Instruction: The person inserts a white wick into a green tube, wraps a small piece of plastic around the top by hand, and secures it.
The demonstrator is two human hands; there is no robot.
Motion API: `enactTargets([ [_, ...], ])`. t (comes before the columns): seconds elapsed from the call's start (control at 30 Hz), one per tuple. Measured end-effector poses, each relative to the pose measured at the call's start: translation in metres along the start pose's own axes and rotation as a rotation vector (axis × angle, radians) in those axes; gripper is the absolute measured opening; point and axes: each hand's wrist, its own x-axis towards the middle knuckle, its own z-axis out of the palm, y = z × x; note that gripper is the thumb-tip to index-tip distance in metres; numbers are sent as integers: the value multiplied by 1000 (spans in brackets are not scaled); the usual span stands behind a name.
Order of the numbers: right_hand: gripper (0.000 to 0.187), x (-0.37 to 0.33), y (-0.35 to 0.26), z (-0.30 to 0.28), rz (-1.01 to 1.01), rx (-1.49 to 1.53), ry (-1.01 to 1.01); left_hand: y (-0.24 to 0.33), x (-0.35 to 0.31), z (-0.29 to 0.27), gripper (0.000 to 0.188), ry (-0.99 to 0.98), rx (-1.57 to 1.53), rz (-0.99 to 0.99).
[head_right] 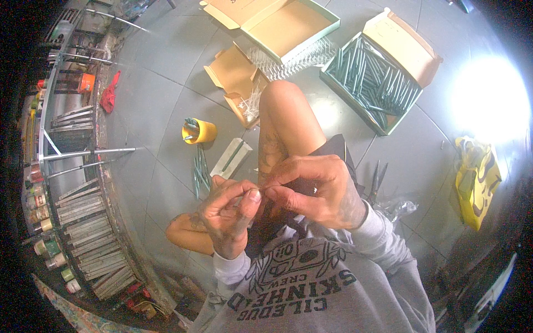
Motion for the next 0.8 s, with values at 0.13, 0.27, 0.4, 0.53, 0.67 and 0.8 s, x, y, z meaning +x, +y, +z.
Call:
enactTargets([
  [0.13,16,0,0,1,17,17,0,-1,1,2,7,14,-16,44],
  [0.27,10,1,-7,3,53,-23,17,0,2,0,6,1,71,100],
  [0.4,11,-1,-6,5,65,-39,65,3,4,2,6,-13,119,126],
  [0.53,8,-1,-10,4,100,-64,86,0,2,4,11,-14,135,149],
  [0.67,13,5,-9,-2,-100,-249,60,-2,2,4,18,-21,210,218],
  [0.8,14,5,-22,-4,-30,-336,-52,-2,2,5,23,-29,205,211],
])
